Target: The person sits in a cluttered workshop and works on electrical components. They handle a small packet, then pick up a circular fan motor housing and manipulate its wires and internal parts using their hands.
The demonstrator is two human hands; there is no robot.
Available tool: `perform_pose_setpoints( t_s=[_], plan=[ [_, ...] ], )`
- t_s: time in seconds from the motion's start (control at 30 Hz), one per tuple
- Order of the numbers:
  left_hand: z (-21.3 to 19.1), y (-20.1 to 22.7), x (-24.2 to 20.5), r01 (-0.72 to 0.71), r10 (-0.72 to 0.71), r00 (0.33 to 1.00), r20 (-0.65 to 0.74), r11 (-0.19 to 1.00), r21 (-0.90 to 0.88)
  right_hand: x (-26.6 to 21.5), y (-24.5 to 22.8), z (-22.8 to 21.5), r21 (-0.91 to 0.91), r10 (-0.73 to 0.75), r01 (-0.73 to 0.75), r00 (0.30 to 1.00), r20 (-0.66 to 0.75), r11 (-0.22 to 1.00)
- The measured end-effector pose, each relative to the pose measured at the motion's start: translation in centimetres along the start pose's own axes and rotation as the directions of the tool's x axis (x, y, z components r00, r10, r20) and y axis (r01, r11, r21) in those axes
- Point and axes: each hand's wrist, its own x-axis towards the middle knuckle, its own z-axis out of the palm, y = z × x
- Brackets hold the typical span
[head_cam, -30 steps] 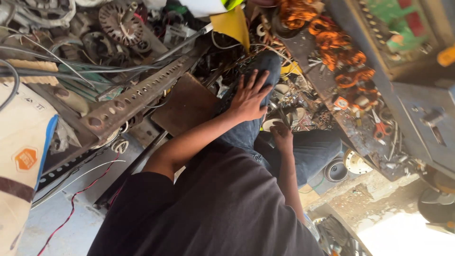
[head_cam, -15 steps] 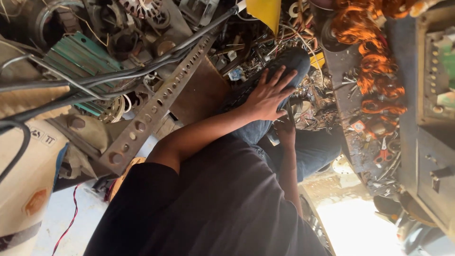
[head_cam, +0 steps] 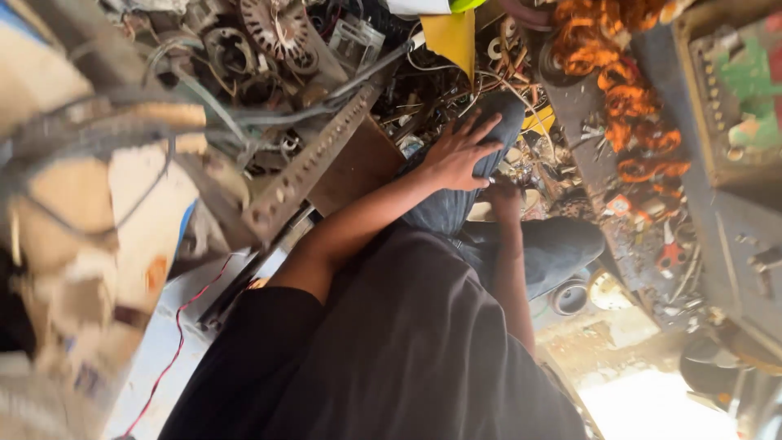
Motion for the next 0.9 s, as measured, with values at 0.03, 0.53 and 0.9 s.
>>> perform_pose_setpoints(
  t_s=[0.03, 0.53, 0.9],
  plan=[
    [0.1, 0.0, -0.1, 0.009, -0.009, 1.0, -0.003, 1.0, 0.016, -0.3, 0.3, 0.0, 0.314, 0.183, -0.177, 0.983, 0.01, 0.933],
    [2.5, 7.8, -0.3, 0.04, -0.003, 0.989, -0.145, 0.965, 0.258, -11.6, -0.8, -2.4, 0.266, -0.148, 0.177, 0.981, -0.124, 0.948],
    [2.4, 6.4, 3.4, 0.192, -0.177, 0.98, -0.086, 0.956, 0.222, -11.7, -0.3, -3.9, 0.43, 0.011, 0.056, 0.988, -0.152, 0.901]
  ],
)
